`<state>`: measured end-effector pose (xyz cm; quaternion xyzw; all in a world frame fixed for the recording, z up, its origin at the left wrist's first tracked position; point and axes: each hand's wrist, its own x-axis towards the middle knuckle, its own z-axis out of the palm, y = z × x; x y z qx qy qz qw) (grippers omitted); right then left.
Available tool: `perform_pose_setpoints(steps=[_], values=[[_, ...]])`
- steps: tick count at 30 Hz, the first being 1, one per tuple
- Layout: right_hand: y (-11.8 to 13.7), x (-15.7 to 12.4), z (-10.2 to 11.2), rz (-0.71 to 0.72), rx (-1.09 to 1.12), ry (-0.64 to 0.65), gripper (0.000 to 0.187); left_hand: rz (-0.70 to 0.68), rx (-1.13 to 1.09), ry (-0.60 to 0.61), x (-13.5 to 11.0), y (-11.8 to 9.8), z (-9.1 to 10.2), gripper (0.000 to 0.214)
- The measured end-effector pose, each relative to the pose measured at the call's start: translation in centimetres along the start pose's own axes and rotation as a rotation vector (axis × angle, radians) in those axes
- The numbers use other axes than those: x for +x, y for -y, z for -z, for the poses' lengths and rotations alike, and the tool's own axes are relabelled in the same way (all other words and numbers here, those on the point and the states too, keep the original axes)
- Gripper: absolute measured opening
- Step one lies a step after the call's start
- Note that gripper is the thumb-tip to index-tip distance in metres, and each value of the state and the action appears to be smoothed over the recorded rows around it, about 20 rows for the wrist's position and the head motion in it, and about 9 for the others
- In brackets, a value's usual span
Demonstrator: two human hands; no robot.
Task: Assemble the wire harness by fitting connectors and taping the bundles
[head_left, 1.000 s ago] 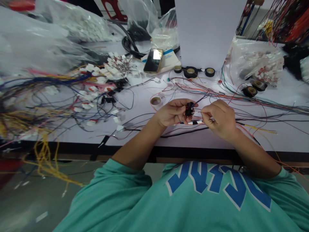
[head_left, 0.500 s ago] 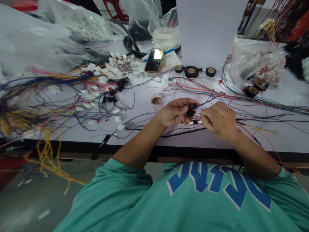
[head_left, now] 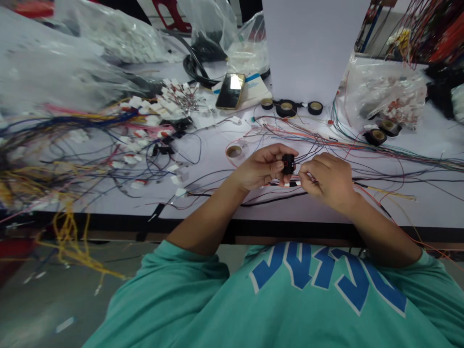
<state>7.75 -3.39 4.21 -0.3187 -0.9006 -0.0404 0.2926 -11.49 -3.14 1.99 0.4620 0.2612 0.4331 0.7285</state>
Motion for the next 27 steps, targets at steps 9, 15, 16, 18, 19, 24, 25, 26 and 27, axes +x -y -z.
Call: perform_pose_setpoints(steps=[9, 15, 16, 18, 19, 24, 25, 26, 27], values=[[0.1, 0.2, -0.2, -0.245, 0.314, 0.108, 0.014, -0.085, 0.075, -0.015, 0.0, 0.2, -0.4, 0.045], [0.4, 0.3, -0.3, -0.301, 0.477, 0.079, 0.013, -0.108, 0.052, -0.03, 0.1, 0.5, -0.5, 0.046], [0.4, 0.3, -0.3, -0.306, 0.485, 0.079, 0.013, -0.115, 0.045, -0.035, 0.1, 0.6, -0.5, 0.046], [0.5, 0.4, -0.3, -0.314, 0.485, 0.08, 0.013, -0.12, 0.032, -0.037, 0.1, 0.7, -0.6, 0.045], [0.5, 0.4, -0.3, -0.316, 0.479, 0.081, 0.014, -0.117, 0.028, -0.034, 0.1, 0.8, -0.6, 0.046], [0.6, 0.5, -0.3, -0.303, 0.452, 0.059, 0.014, -0.105, 0.013, -0.033, 0.1, 1.0, -1.0, 0.048], [0.7, 0.5, -0.4, -0.299, 0.448, 0.05, 0.013, -0.11, 0.008, -0.035, 0.2, 1.0, -1.0, 0.047], [0.7, 0.4, -0.4, -0.293, 0.445, 0.039, 0.013, -0.12, 0.001, -0.04, 0.2, 1.0, -1.1, 0.046], [0.7, 0.4, -0.4, -0.285, 0.442, 0.029, 0.013, -0.13, -0.007, -0.044, 0.2, 1.0, -1.2, 0.045]])
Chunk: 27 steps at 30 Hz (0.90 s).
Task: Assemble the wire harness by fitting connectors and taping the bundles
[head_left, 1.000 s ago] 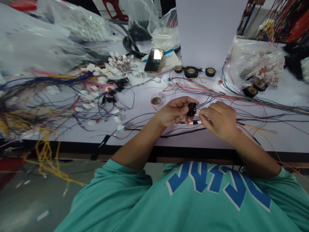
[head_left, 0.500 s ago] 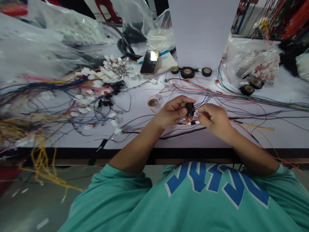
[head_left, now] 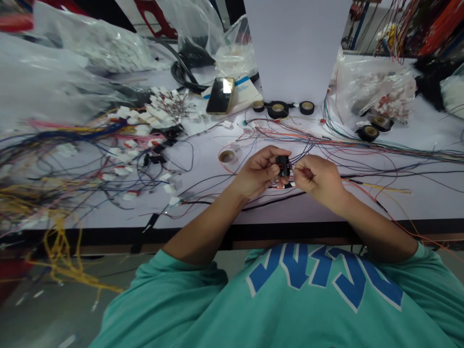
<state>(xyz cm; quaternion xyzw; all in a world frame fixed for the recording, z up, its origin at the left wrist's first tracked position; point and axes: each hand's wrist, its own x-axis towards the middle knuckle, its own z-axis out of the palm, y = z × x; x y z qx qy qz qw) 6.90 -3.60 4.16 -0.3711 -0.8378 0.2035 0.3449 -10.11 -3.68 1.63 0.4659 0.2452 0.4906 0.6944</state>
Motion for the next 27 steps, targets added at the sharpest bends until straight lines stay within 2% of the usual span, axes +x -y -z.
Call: perform_pose_setpoints(steps=[5, 14, 18, 21, 24, 27], values=[[-0.2, 0.0, 0.2, 0.086, -0.004, -0.01, 0.013, -0.03, 0.004, -0.025, 0.0, -0.2, 0.1, 0.045], [-0.6, 0.0, 0.7, 0.232, -0.053, 0.039, 0.017, -0.004, 0.021, 0.017, 0.0, -0.4, 0.3, 0.042], [-0.6, 0.1, 1.3, 0.236, 0.012, -0.006, 0.016, -0.074, 0.03, -0.067, 0.2, -0.4, 0.4, 0.034], [-0.5, 0.2, 1.6, 0.195, 0.051, -0.04, 0.017, -0.151, 0.134, -0.142, 0.2, -0.2, 0.3, 0.023], [-0.6, 0.2, 1.6, 0.166, 0.04, -0.025, 0.02, -0.168, 0.239, -0.12, -0.2, 0.1, -0.1, 0.02], [-1.0, 0.2, 1.3, 0.222, 0.009, -0.021, 0.019, -0.105, 0.206, -0.084, -0.5, 0.2, -0.5, 0.023]])
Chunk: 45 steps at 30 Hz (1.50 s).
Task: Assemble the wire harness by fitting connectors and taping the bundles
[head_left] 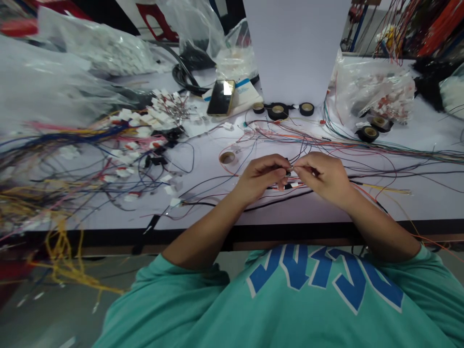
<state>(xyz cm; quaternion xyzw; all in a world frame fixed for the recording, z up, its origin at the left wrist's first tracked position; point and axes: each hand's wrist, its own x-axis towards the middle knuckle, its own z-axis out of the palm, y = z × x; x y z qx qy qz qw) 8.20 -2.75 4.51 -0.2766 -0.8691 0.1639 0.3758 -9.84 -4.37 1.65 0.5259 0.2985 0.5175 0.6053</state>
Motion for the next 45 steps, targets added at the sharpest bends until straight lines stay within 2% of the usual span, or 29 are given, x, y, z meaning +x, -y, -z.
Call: perform_pose_setpoints(steps=[5, 9, 14, 26, 34, 41, 45], values=[[-0.6, -0.3, -0.6, 0.113, -0.111, -0.01, 0.024, 0.147, -0.117, 0.014, -0.1, -0.3, -0.5, 0.022], [-0.9, -0.5, -1.0, 0.194, -0.185, -0.062, 0.027, 0.192, -0.147, 0.014, 0.0, -0.6, -0.5, 0.018], [-1.1, -0.4, -1.2, 0.298, -0.177, -0.102, 0.026, 0.226, -0.159, 0.024, 0.1, -0.5, -0.3, 0.017], [-1.2, -0.5, -1.1, 0.301, -0.145, -0.069, 0.023, 0.218, -0.143, 0.017, 0.1, -0.4, -0.2, 0.023], [-1.1, -0.6, -0.9, 0.299, -0.29, 0.041, 0.033, 0.253, -0.12, -0.005, 0.1, -0.4, -0.4, 0.019], [-0.8, -0.7, -1.0, 0.345, -0.358, 0.061, 0.03, 0.266, -0.105, -0.035, 0.2, -0.5, -0.5, 0.012], [-0.6, -0.7, -1.0, 0.329, -0.441, 0.148, 0.036, 0.262, -0.072, -0.052, 0.2, -0.5, -0.7, 0.01]])
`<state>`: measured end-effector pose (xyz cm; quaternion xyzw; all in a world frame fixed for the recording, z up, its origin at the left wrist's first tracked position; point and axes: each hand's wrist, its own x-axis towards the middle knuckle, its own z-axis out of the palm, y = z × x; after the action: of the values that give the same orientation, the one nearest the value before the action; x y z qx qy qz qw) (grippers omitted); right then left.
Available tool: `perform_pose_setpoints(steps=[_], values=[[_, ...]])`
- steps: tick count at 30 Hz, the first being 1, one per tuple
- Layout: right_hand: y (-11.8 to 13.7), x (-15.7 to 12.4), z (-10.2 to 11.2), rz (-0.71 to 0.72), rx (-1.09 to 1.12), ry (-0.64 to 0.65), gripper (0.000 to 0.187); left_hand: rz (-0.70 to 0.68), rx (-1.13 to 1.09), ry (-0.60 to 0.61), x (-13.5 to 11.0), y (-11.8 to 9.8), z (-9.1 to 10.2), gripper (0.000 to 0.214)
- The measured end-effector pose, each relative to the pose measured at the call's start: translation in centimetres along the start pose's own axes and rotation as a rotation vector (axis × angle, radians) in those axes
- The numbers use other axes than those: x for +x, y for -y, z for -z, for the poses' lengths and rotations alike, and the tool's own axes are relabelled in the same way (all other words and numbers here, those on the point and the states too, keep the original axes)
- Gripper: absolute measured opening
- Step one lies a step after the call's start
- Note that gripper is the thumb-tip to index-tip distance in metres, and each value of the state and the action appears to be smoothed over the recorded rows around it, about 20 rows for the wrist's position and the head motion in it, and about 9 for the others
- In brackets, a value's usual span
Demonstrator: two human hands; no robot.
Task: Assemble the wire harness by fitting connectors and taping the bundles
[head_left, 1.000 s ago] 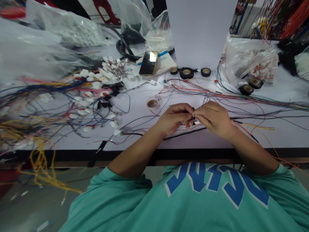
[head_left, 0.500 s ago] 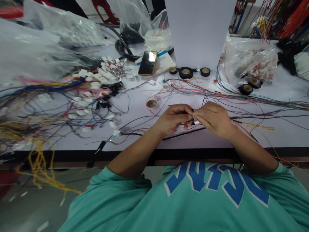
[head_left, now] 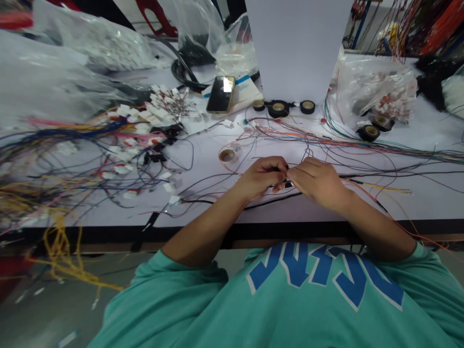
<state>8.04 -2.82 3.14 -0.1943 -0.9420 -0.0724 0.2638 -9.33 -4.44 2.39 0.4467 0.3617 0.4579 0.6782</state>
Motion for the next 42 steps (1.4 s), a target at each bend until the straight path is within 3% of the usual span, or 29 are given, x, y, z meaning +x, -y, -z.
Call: perform_pose_setpoints(steps=[6, 10, 18, 23, 27, 31, 42], values=[[0.7, 0.2, -0.3, 0.01, -0.094, 0.08, 0.036, 0.024, 0.056, -0.027, 0.4, 0.7, 0.1, 0.008], [0.3, 0.3, -1.0, -0.093, -0.025, 0.139, 0.032, 0.034, 0.162, -0.074, 0.5, 0.7, 0.3, 0.007], [-1.5, 0.4, -1.0, -0.271, 0.483, -0.036, 0.021, 0.11, 0.083, -0.045, 0.3, -0.6, 0.7, 0.01], [-1.0, 0.6, -0.7, -0.468, 0.597, -0.068, 0.017, 0.106, 0.032, 0.004, 0.4, -0.7, 1.0, 0.009], [-0.9, 0.8, -0.3, -0.602, 0.661, -0.072, 0.017, 0.033, -0.014, 0.032, 0.5, -0.7, 1.4, 0.023], [-0.8, 0.9, 0.2, -0.625, 0.714, -0.047, 0.018, -0.004, -0.06, 0.058, 0.5, -0.6, 1.6, 0.037], [-0.6, 0.9, 0.4, -0.57, 0.583, 0.008, 0.017, -0.035, -0.113, 0.09, 0.4, -0.3, 1.4, 0.037]])
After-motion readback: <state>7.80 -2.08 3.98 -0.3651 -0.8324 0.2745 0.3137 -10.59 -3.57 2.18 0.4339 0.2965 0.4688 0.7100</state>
